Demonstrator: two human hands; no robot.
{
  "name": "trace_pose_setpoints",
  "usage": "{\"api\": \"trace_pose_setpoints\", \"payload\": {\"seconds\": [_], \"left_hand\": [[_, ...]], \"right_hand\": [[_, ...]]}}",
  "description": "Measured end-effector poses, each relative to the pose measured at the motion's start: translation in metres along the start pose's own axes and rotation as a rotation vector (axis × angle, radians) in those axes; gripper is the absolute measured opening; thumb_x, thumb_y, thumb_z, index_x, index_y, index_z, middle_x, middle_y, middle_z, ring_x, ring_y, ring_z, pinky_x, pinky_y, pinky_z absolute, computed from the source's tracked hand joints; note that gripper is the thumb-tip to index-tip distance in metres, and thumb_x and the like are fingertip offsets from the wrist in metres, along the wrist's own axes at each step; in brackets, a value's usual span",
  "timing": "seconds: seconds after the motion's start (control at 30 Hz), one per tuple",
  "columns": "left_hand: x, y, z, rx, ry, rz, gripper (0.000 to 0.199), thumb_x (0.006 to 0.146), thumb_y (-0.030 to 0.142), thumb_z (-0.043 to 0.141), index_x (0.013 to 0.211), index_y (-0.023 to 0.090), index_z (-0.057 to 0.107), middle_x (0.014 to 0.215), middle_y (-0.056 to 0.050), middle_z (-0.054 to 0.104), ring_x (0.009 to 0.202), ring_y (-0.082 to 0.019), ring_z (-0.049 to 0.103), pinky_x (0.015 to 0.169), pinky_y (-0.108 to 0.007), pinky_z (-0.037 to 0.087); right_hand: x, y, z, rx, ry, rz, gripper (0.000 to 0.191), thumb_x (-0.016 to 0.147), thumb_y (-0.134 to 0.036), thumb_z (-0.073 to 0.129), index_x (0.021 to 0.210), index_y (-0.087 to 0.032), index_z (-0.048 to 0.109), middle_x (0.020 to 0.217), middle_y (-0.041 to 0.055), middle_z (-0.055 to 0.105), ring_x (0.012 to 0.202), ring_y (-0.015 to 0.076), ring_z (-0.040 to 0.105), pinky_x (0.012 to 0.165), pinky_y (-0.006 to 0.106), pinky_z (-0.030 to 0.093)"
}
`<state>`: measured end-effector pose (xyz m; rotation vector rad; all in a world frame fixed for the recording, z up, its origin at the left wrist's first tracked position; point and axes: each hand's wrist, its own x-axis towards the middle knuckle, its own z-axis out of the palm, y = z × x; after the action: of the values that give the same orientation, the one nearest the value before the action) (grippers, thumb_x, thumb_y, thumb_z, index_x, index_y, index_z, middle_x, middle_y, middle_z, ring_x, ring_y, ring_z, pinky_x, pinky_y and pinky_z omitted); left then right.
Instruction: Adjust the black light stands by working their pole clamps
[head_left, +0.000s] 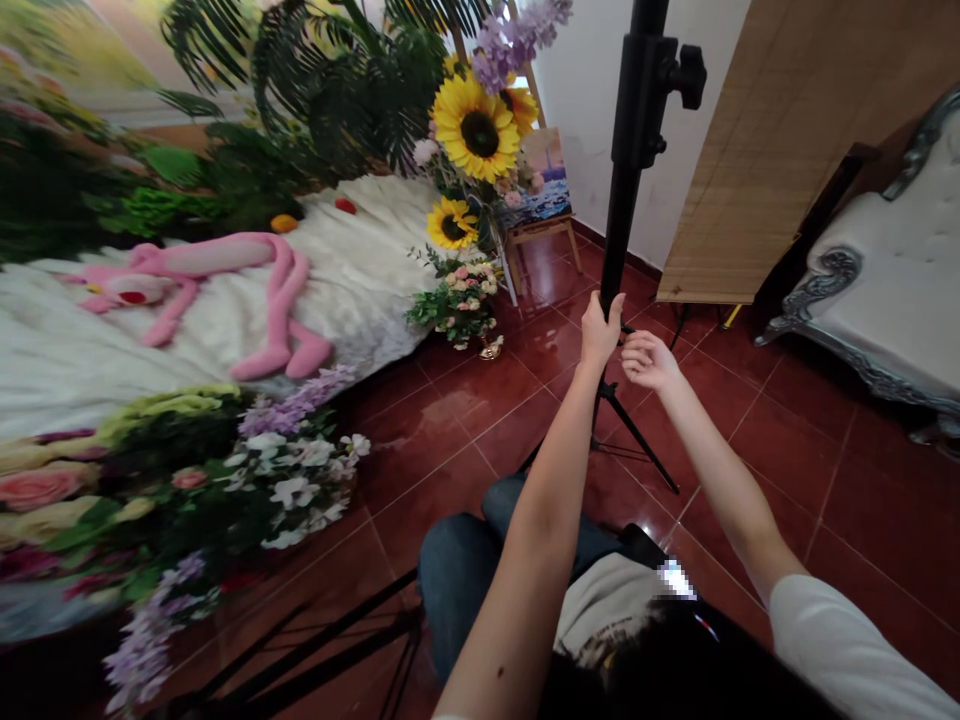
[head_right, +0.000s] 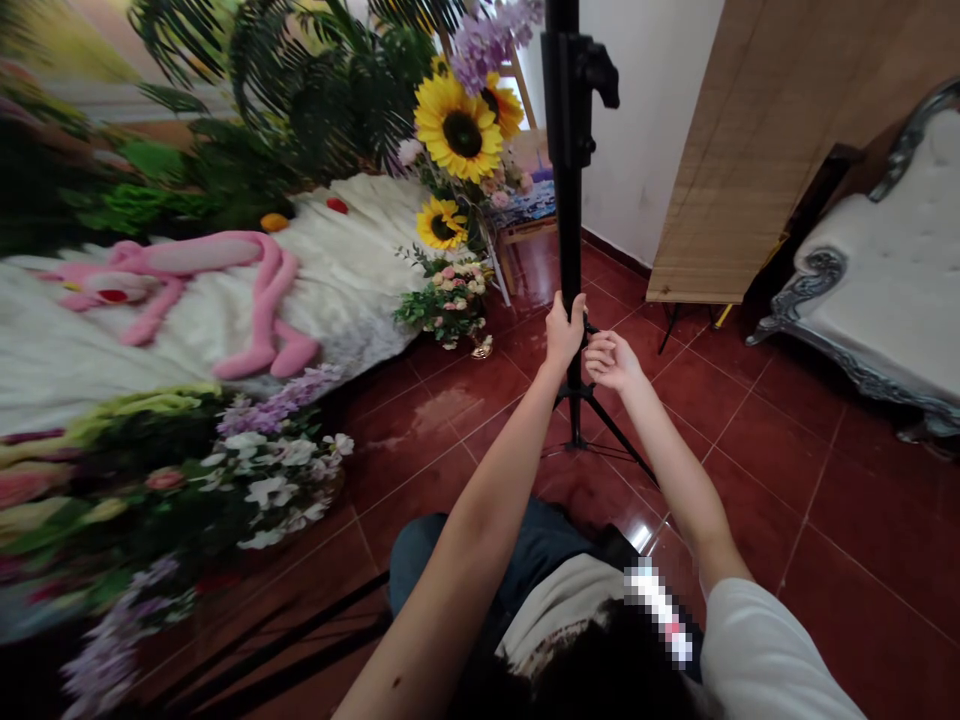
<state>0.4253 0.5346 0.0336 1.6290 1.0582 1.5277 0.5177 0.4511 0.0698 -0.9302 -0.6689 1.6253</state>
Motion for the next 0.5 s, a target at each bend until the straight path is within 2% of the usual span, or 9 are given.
{"api": "trace_pose_setpoints", "payload": {"seconds": [0.07, 0.17, 0.23, 0.3, 0.37, 0.5], "left_hand": [[0.0, 0.0, 0.0, -0.002, 0.0, 0.004, 0.044, 0.092, 0.065, 0.045, 0.095, 0.023, 0.057, 0.078, -0.003, 0.065, 0.069, -0.014, 0.062, 0.07, -0.028, 0.048], [0.0, 0.001, -0.001, -0.002, -0.007, 0.005, 0.046, 0.091, 0.067, 0.045, 0.095, 0.023, 0.056, 0.079, -0.004, 0.066, 0.071, -0.014, 0.063, 0.072, -0.029, 0.049], [0.0, 0.001, -0.002, -0.001, -0.015, 0.005, 0.046, 0.091, 0.068, 0.044, 0.094, 0.023, 0.056, 0.08, -0.004, 0.066, 0.071, -0.015, 0.063, 0.073, -0.03, 0.049], [0.0, 0.002, -0.002, -0.001, -0.017, 0.007, 0.046, 0.091, 0.068, 0.044, 0.094, 0.023, 0.056, 0.08, -0.004, 0.066, 0.071, -0.015, 0.063, 0.072, -0.03, 0.049], [0.0, 0.002, -0.002, -0.002, -0.015, 0.005, 0.046, 0.091, 0.068, 0.044, 0.094, 0.023, 0.057, 0.08, -0.005, 0.066, 0.07, -0.015, 0.062, 0.072, -0.031, 0.049], [0.0, 0.001, -0.002, -0.012, -0.007, -0.011, 0.047, 0.09, 0.069, 0.045, 0.096, 0.024, 0.058, 0.079, -0.004, 0.066, 0.069, -0.015, 0.062, 0.071, -0.031, 0.049]], "right_hand": [[0.001, 0.002, -0.001, -0.027, 0.009, -0.014, 0.034, 0.095, -0.023, 0.039, 0.063, -0.023, 0.027, 0.043, -0.0092, 0.024, 0.039, 0.0089, 0.01, 0.038, 0.019, 0.017], [0.007, 0.011, -0.006, -0.316, 0.154, -0.014, 0.042, 0.1, -0.041, 0.034, 0.062, -0.023, 0.035, 0.044, -0.0062, 0.034, 0.037, 0.0087, 0.017, 0.038, 0.021, 0.017], [0.01, 0.016, -0.011, -0.615, 0.308, -0.16, 0.049, 0.1, -0.053, 0.032, 0.064, -0.022, 0.044, 0.049, -0.0016, 0.047, 0.04, 0.0106, 0.032, 0.043, 0.022, 0.026], [0.008, 0.018, -0.015, -0.923, 0.421, -0.386, 0.052, 0.098, -0.062, 0.034, 0.07, -0.022, 0.051, 0.059, 0.0021, 0.058, 0.053, 0.0152, 0.05, 0.052, 0.025, 0.037], [0.003, 0.016, -0.018, -1.181, 0.447, -0.538, 0.053, 0.096, -0.069, 0.036, 0.077, -0.023, 0.055, 0.069, 0.0041, 0.063, 0.066, 0.0196, 0.058, 0.061, 0.027, 0.041], [-0.001, 0.01, -0.019, -1.455, 0.408, -0.625, 0.057, 0.097, -0.069, 0.029, 0.078, -0.022, 0.056, 0.079, 0.0074, 0.066, 0.072, 0.0212, 0.059, 0.063, 0.028, 0.036]]}}
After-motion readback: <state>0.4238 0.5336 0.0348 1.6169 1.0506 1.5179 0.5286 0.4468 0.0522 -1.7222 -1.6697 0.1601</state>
